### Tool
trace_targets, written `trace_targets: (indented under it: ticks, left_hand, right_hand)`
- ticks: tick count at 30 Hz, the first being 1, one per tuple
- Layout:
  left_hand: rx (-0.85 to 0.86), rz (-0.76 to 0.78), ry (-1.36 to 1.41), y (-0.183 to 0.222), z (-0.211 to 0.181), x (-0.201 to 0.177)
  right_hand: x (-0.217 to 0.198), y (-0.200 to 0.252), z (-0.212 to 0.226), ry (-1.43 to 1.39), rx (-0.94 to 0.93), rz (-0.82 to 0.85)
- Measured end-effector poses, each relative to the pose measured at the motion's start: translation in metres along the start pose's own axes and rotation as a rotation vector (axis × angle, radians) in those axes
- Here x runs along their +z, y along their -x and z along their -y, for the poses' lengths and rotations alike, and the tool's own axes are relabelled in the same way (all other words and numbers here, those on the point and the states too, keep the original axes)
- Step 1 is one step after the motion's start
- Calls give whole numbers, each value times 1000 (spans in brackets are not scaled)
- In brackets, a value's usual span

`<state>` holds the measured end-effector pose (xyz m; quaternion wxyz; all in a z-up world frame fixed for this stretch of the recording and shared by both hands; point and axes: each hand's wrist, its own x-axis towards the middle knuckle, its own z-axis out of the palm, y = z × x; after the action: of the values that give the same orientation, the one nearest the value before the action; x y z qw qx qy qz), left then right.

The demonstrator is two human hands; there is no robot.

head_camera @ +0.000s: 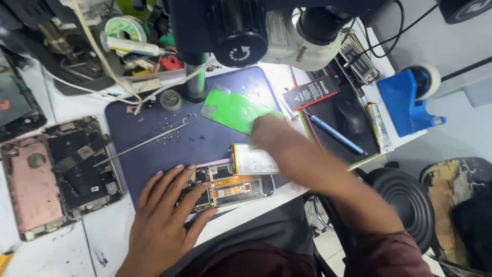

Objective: Repairing a mobile phone by cleaning the frame and installing internal components

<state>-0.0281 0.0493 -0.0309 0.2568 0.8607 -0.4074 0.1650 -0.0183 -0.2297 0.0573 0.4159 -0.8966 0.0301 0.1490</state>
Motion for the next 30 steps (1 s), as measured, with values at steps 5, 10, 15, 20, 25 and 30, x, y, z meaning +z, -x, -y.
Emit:
trace_targets:
  ticks: [5, 10, 15, 20, 25, 30]
  left_hand:
    - [18, -38, -2, -1, 1, 3]
    - [19, -48, 6, 0, 1, 4]
    - [13, -48, -16, 2, 2, 7]
    - [-12, -30, 38, -1, -1, 2]
    - [-13, -11, 35, -1, -1, -1]
    - [1, -37, 26, 0, -1, 0]
  right_hand:
    - [-142, -33, -143, 643, -21, -437]
    - [-229, -78, -237, 504, 81, -762]
    - [-250, -104, -297, 460, -9, -846]
    - [-181, -24, -188, 677, -43, -685]
    - [-54, 15, -36, 332, -287, -274]
    - [-12, 4, -16, 424, -327, 102]
